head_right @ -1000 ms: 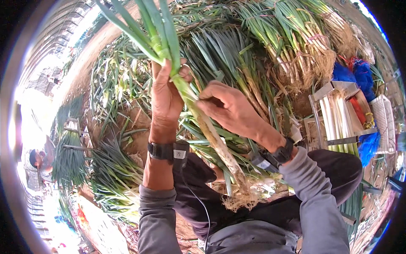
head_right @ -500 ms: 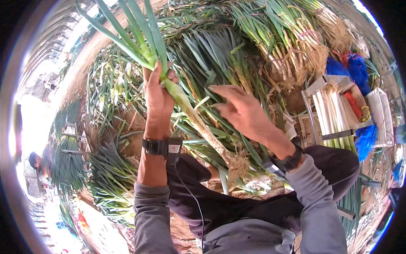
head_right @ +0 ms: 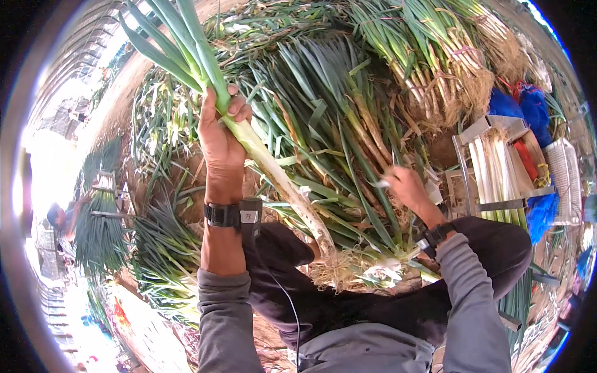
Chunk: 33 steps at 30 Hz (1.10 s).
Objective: Peeling outer skins and cleaning green onions by hand and with a small scraping tool.
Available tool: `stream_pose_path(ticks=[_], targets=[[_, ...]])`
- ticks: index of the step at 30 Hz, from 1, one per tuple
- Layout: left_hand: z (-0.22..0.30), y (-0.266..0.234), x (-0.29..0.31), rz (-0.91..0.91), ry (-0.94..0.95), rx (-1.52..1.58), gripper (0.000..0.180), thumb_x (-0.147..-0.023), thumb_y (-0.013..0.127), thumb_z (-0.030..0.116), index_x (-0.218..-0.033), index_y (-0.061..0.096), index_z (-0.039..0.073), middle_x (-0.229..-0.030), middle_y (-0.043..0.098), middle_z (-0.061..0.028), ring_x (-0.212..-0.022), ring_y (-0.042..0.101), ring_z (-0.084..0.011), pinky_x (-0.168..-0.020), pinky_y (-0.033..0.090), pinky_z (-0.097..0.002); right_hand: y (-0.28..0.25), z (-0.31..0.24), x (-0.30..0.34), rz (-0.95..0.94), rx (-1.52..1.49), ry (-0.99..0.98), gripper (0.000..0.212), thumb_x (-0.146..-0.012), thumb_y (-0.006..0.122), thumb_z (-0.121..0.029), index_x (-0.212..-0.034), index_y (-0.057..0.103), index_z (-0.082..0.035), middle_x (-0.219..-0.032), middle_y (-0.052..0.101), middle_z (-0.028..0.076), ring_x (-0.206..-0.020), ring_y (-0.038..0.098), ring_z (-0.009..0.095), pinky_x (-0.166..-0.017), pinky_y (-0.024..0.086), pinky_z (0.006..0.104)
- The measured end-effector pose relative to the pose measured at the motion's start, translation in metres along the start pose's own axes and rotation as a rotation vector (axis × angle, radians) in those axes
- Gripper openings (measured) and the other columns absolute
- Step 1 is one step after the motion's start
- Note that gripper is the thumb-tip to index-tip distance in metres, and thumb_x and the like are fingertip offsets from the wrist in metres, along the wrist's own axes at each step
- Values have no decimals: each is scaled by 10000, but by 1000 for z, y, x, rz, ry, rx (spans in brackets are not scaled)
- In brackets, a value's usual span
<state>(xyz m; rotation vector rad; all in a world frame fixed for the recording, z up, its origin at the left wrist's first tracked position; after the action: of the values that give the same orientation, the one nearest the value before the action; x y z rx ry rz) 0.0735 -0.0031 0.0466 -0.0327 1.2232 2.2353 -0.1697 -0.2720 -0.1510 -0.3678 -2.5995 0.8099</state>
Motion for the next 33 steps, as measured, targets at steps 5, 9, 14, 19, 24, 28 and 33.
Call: stream_pose_path(ticks=[5, 9, 14, 19, 24, 28, 33], targets=[[-9, 2, 9, 92, 21, -140, 302, -999, 606, 226, -1237, 491, 81, -980, 606, -95, -758, 523, -134, -665, 459, -290, 5, -100, 32, 33, -4, -459, 321, -976, 635, -232, -1233, 657, -42, -1226, 637, 140, -1022, 653, 267, -875, 553, 356], [-32, 17, 7, 80, -2, -220, 415, -937, 639, 124, -1312, 462, 102, -1044, 613, -113, -791, 565, -165, -720, 490, -332, 6, -200, 5, 108, -388, -726, 390, -904, 736, -137, -1263, 626, -33, -1171, 645, 123, -945, 677, 225, -818, 568, 318], [-41, 22, 9, 32, -4, -331, 503, -910, 639, 70, -1372, 446, 115, -1098, 615, -95, -864, 583, -175, -789, 521, -357, -1, -249, -1, 120, -318, -757, 240, -885, 745, -101, -1088, 661, -5, -1033, 676, 113, -906, 676, 209, -803, 556, 335], [-36, 19, 9, 23, 38, -388, 461, -948, 605, 22, -1373, 465, 131, -1075, 608, -77, -863, 576, -150, -775, 514, -318, 25, -235, 32, -162, -138, -907, 146, -856, 753, -95, -970, 665, -68, -980, 673, 35, -860, 650, 179, -801, 539, 327], [-35, 23, 6, 58, 57, -398, 477, -928, 667, 85, -1366, 491, 155, -924, 571, 12, -780, 585, -82, -671, 518, -262, 8, -231, 43, 102, -94, -1103, 178, -870, 744, -99, -1013, 638, -100, -1027, 655, 25, -1016, 608, 144, -780, 537, 313], [-31, 15, 3, 96, 109, -442, 489, -925, 648, 65, -1381, 486, 140, -913, 576, 7, -710, 570, -74, -623, 516, -243, 6, -238, 29, -272, -477, -690, 135, -960, 682, -170, -1010, 613, -65, -932, 635, 41, -829, 609, 116, -694, 525, 271], [2, 6, -7, 110, 213, -546, 455, -900, 684, 70, -1323, 519, 106, -873, 584, 0, -665, 555, -71, -559, 492, -221, 42, -153, 59, -537, -242, -447, 211, -1017, 583, -236, -1029, 608, -27, -889, 662, 102, -714, 626, 158, -637, 504, 318]])
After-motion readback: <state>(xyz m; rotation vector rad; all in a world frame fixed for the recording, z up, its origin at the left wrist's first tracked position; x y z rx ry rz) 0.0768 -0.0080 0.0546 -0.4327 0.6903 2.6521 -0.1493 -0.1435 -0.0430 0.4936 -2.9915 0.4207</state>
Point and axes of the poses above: each hand's wrist, its own x-axis away from the middle knuckle, its own y-axis out of the palm, z = x × y, the point moved 4 cm from there along -x, towards the middle knuckle
